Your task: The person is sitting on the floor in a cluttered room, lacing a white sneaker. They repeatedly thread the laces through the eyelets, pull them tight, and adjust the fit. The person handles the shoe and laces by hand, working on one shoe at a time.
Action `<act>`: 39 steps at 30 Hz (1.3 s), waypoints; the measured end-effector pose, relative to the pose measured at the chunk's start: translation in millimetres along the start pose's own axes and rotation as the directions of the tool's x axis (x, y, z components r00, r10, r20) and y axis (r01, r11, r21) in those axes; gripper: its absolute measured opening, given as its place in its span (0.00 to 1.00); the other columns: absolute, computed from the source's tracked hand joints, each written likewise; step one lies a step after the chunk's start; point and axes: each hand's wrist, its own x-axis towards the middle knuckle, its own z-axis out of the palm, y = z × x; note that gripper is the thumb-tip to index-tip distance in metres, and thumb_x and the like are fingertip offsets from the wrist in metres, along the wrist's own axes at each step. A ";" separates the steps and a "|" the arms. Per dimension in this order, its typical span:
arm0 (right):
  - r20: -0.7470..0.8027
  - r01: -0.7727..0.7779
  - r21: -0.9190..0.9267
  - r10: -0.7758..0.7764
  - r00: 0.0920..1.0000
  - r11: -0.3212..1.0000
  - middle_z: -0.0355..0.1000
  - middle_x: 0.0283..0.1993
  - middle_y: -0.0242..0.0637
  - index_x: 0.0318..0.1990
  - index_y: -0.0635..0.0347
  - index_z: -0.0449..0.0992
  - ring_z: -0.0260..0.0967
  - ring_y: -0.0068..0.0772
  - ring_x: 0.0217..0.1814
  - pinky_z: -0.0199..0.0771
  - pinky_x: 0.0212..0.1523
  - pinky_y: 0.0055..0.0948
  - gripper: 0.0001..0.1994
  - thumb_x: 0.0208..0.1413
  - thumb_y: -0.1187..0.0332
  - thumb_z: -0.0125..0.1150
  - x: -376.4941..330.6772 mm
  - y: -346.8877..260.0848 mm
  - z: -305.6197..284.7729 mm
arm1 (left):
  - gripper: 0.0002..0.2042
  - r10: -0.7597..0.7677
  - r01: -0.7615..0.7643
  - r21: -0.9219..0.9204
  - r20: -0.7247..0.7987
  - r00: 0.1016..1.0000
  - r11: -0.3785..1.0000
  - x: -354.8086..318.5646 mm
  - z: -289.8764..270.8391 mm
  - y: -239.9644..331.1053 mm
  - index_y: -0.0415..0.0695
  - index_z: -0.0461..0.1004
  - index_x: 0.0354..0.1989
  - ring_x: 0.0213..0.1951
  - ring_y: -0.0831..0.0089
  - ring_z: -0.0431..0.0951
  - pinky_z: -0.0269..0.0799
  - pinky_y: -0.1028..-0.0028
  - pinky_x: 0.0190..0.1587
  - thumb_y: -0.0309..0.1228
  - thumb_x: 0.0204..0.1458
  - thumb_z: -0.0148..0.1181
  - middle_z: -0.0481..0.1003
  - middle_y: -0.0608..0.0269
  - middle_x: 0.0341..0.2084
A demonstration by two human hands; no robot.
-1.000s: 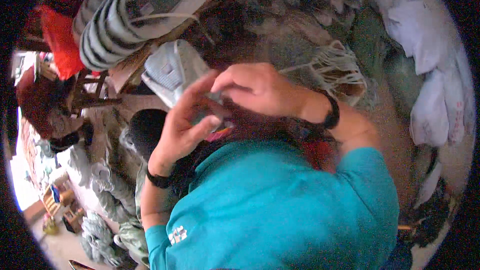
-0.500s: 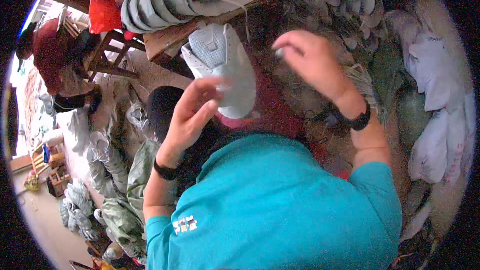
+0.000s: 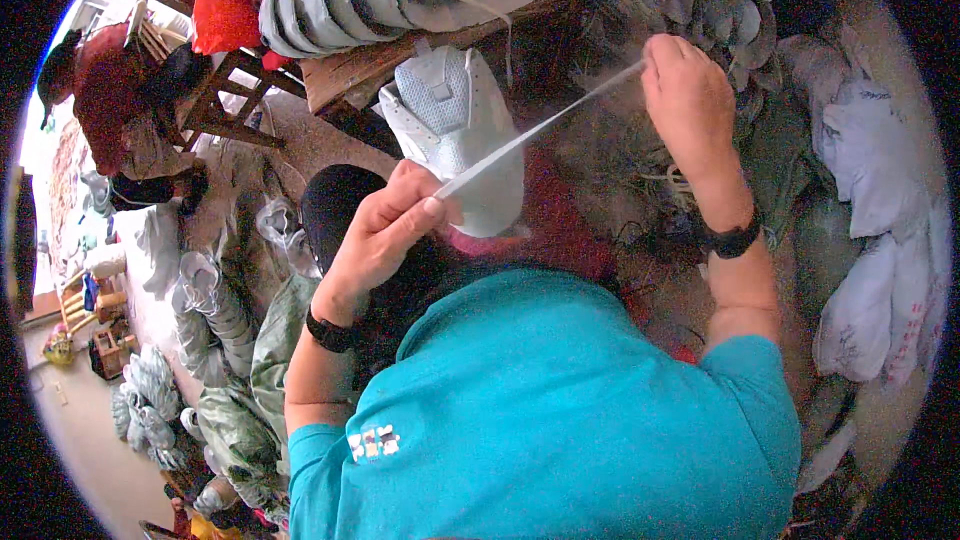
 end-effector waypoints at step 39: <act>0.060 0.013 0.833 -0.114 0.992 0.553 0.65 0.32 0.31 0.33 0.61 0.74 0.66 0.23 0.31 0.67 0.32 0.22 0.04 0.49 0.77 0.62 -9.2 -117.6 78.7 | 0.17 0.179 0.019 0.535 -0.315 0.932 0.844 36.4 -8.1 -48.5 0.46 0.75 0.46 0.30 0.72 0.68 0.69 0.74 0.31 0.28 0.47 0.67 0.64 0.63 0.29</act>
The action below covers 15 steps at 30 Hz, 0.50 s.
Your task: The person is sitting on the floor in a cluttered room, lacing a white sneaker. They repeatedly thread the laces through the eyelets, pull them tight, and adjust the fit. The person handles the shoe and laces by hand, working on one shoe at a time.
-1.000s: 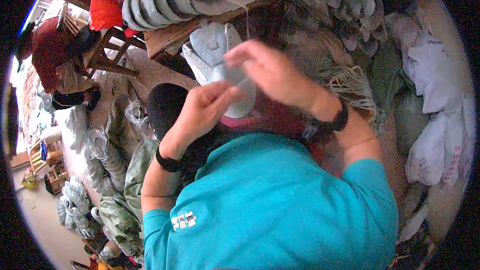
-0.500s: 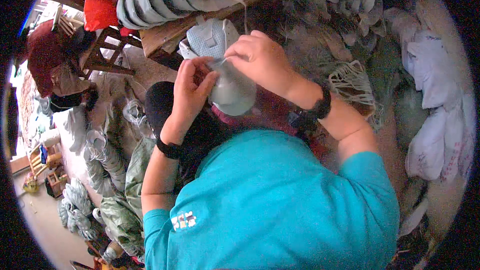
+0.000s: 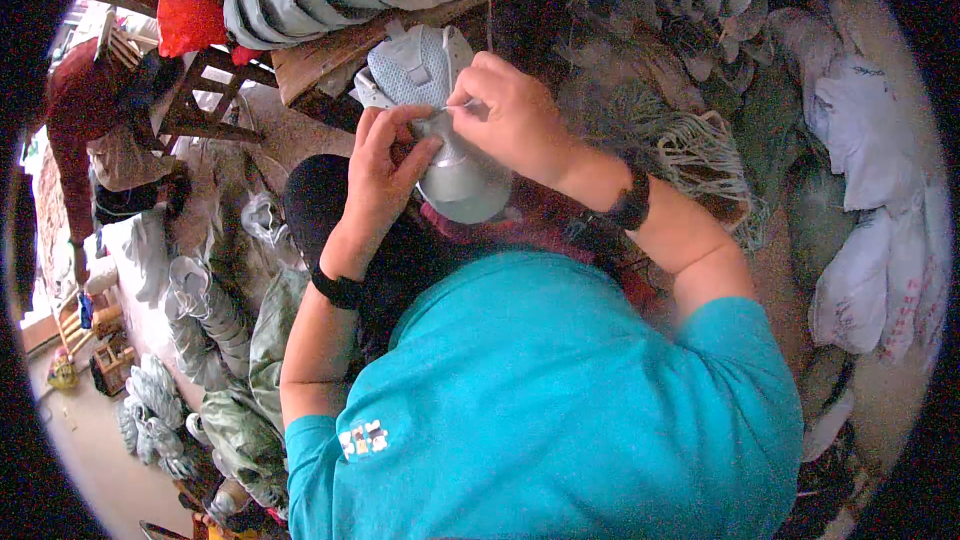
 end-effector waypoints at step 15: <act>0.081 0.182 -0.005 -0.181 0.980 0.983 0.68 0.34 0.32 0.36 0.64 0.76 0.68 0.20 0.36 0.70 0.37 0.23 0.03 0.54 0.76 0.62 2.0 7.7 -6.6 | 0.17 -0.012 0.013 0.025 -0.042 0.999 1.000 -1.3 4.1 2.4 0.43 0.73 0.44 0.29 0.69 0.68 0.69 0.72 0.31 0.29 0.45 0.69 0.65 0.62 0.30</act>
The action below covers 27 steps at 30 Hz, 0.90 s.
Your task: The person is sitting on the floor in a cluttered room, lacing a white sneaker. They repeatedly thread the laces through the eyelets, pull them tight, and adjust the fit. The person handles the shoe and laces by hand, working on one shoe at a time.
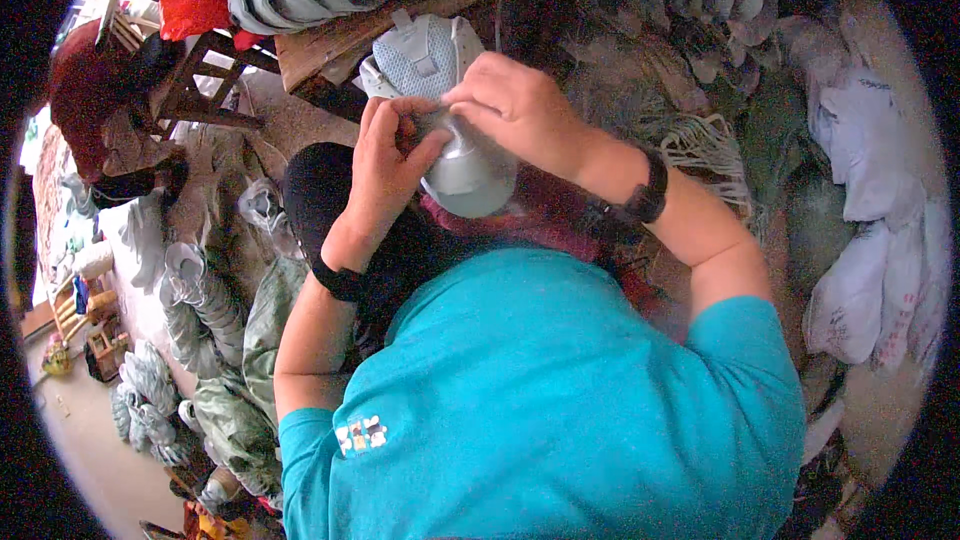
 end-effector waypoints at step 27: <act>0.227 -0.352 0.202 0.306 0.925 0.914 0.65 0.31 0.25 0.38 0.61 0.74 0.61 0.17 0.33 0.64 0.33 0.20 0.06 0.54 0.72 0.63 16.1 -2.3 1.8 | 0.08 0.271 -0.193 0.415 -0.139 0.952 0.889 -5.7 -38.3 -18.8 0.43 0.73 0.38 0.39 0.54 0.72 0.74 0.63 0.38 0.22 0.49 0.58 0.69 0.53 0.35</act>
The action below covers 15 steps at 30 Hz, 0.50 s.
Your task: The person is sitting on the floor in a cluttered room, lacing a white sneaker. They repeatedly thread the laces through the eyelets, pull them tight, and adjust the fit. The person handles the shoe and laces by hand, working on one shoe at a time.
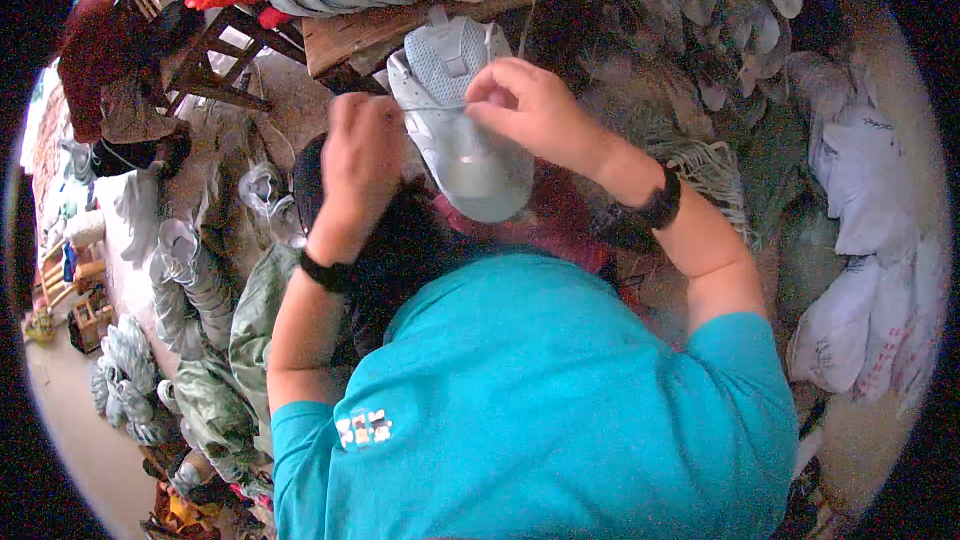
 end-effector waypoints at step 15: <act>0.036 0.116 -0.457 -0.112 0.993 0.882 0.69 0.38 0.48 0.37 0.65 0.72 0.67 0.51 0.41 0.68 0.44 0.42 0.07 0.51 0.73 0.56 -50.4 57.4 -50.4 | 0.11 -0.986 0.503 -0.849 0.164 -0.038 -0.160 -367.7 -254.7 -327.3 0.46 0.72 0.48 0.25 0.72 0.68 0.60 0.73 0.23 0.32 0.64 0.44 0.75 0.64 0.34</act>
